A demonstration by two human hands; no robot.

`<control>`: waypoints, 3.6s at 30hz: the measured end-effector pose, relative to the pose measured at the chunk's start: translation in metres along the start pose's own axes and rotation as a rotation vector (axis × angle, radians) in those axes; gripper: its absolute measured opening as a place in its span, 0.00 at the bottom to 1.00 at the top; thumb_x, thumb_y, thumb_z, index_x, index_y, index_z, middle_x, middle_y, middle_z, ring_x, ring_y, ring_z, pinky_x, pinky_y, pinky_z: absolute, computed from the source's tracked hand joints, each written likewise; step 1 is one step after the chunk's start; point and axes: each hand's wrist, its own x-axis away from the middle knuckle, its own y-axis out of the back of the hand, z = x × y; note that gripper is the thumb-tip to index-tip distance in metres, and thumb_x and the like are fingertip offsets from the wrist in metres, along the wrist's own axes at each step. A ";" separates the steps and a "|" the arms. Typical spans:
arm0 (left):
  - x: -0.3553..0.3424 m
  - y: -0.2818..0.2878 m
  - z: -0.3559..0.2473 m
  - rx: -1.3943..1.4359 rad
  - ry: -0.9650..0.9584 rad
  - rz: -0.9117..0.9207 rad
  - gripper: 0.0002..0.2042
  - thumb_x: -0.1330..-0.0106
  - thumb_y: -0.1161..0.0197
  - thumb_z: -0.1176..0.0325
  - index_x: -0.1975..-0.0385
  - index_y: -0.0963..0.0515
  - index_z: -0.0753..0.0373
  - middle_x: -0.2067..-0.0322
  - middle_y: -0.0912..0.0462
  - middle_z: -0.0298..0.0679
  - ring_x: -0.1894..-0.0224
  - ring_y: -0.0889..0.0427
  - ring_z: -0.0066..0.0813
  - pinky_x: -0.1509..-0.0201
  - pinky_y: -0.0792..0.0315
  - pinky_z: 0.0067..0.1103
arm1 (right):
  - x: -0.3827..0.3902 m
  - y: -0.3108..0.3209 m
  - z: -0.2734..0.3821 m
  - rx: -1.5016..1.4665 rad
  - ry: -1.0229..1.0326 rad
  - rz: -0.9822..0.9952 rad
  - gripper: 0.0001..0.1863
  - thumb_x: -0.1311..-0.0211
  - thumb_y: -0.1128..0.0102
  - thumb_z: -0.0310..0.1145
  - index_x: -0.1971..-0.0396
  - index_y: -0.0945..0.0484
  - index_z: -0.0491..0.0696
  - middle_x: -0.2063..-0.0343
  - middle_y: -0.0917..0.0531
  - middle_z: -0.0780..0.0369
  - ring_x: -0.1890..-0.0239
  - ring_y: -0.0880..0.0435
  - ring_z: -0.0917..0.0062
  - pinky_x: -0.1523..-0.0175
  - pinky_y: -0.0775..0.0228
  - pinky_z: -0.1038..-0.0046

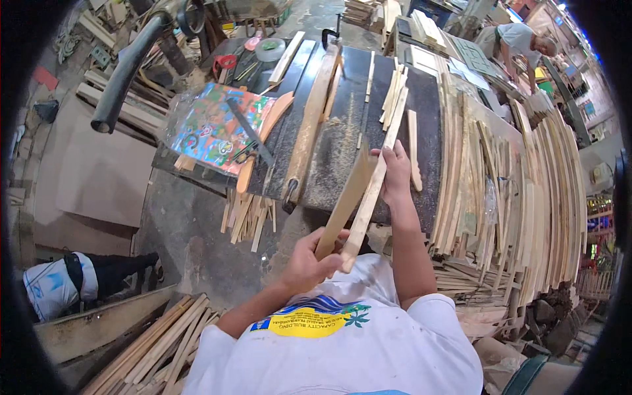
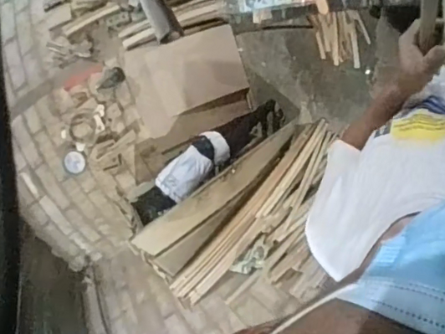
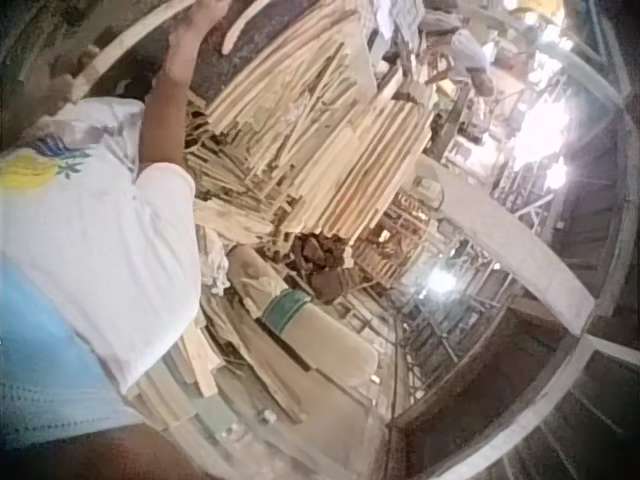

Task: The person repeatedly picks up thin wooden strips and runs them along a stationary sharpening or smoothing tool on a workbench. They handle the strips one at a time, turning them over and repositioning them, then place the processed pieces into a nearby pile. The task continues throughout the clip without visible completion.

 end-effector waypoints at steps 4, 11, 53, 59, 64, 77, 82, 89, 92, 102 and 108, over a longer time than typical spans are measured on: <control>-0.009 -0.009 -0.025 0.031 -0.053 -0.049 0.24 0.33 0.27 0.60 0.43 0.22 0.67 0.62 0.16 0.36 0.71 0.21 0.15 0.70 0.25 0.16 | -0.006 -0.008 -0.002 -0.100 -0.027 -0.054 0.16 0.16 0.52 0.44 0.51 0.25 0.45 0.66 0.15 0.61 0.73 0.19 0.80 0.68 0.23 0.74; -0.030 -0.023 -0.064 0.150 -0.177 0.019 0.28 0.33 0.25 0.50 0.45 0.24 0.67 0.69 0.19 0.32 0.73 0.22 0.14 0.69 0.25 0.15 | -0.004 -0.023 0.030 -0.098 -0.001 -0.072 0.21 0.15 0.60 0.41 0.53 0.20 0.42 0.68 0.15 0.61 0.70 0.18 0.78 0.63 0.22 0.72; 0.188 0.117 0.139 -0.520 0.506 -0.429 0.22 0.35 0.33 0.65 0.42 0.22 0.66 0.61 0.13 0.43 0.59 0.18 0.29 0.50 0.22 0.29 | -0.017 -0.079 -0.131 0.600 0.064 0.116 0.17 0.25 0.39 0.39 0.48 0.21 0.41 0.70 0.18 0.63 0.74 0.20 0.80 0.68 0.27 0.71; 0.204 0.126 0.228 -0.545 0.384 -0.494 0.21 0.34 0.35 0.63 0.44 0.20 0.65 0.61 0.13 0.48 0.59 0.15 0.37 0.51 0.22 0.32 | -0.023 -0.079 -0.180 0.970 0.270 0.126 0.17 0.30 0.39 0.39 0.49 0.19 0.43 0.63 0.17 0.47 0.54 0.18 0.47 0.48 0.28 0.50; 0.186 0.121 0.214 -0.653 0.447 -0.533 0.21 0.35 0.32 0.62 0.45 0.19 0.65 0.61 0.12 0.51 0.59 0.12 0.39 0.52 0.21 0.33 | -0.029 -0.085 -0.186 1.091 0.283 0.087 0.15 0.30 0.38 0.38 0.52 0.19 0.44 0.62 0.16 0.48 0.54 0.17 0.48 0.47 0.27 0.50; 0.172 0.128 0.274 -0.604 0.302 -0.813 0.21 0.46 0.19 0.61 0.53 0.14 0.61 0.63 0.10 0.47 0.63 0.11 0.42 0.57 0.20 0.33 | -0.076 -0.089 -0.178 1.144 0.286 0.054 0.12 0.29 0.39 0.38 0.55 0.19 0.46 0.63 0.17 0.49 0.55 0.17 0.49 0.49 0.27 0.49; 0.161 0.134 0.310 -0.529 0.295 -0.994 0.23 0.50 0.16 0.65 0.55 0.16 0.64 0.65 0.10 0.44 0.65 0.12 0.36 0.59 0.20 0.30 | -0.090 -0.095 -0.166 1.168 0.227 0.070 0.14 0.29 0.39 0.39 0.52 0.19 0.45 0.63 0.17 0.50 0.53 0.17 0.49 0.49 0.27 0.50; 0.111 0.118 0.261 -0.309 0.382 -1.023 0.23 0.44 0.20 0.74 0.48 0.20 0.66 0.67 0.13 0.37 0.72 0.17 0.23 0.69 0.23 0.21 | -0.128 -0.096 -0.165 1.112 0.218 0.016 0.16 0.31 0.37 0.39 0.48 0.16 0.47 0.59 0.13 0.49 0.51 0.15 0.50 0.45 0.25 0.51; 0.097 0.121 0.259 -0.318 0.311 -1.021 0.25 0.46 0.16 0.69 0.50 0.19 0.66 0.68 0.13 0.37 0.71 0.16 0.25 0.66 0.22 0.23 | -0.144 -0.095 -0.164 1.115 0.234 -0.030 0.15 0.32 0.36 0.39 0.53 0.14 0.45 0.58 0.13 0.47 0.54 0.15 0.48 0.46 0.25 0.54; 0.085 0.125 0.234 -0.614 0.165 -1.001 0.37 0.58 0.11 0.54 0.49 0.20 0.67 0.55 0.14 0.45 0.53 0.14 0.42 0.49 0.22 0.33 | -0.079 -0.092 -0.177 1.091 0.165 -0.025 0.15 0.32 0.37 0.43 0.59 0.10 0.48 0.62 0.10 0.51 0.56 0.12 0.52 0.46 0.23 0.55; 0.061 0.131 0.222 -0.704 0.219 -0.982 0.37 0.60 0.12 0.57 0.49 0.21 0.67 0.54 0.18 0.48 0.48 0.19 0.50 0.44 0.24 0.37 | -0.102 -0.096 -0.163 1.049 0.107 -0.063 0.15 0.32 0.37 0.43 0.56 0.10 0.50 0.59 0.10 0.51 0.54 0.12 0.53 0.45 0.23 0.56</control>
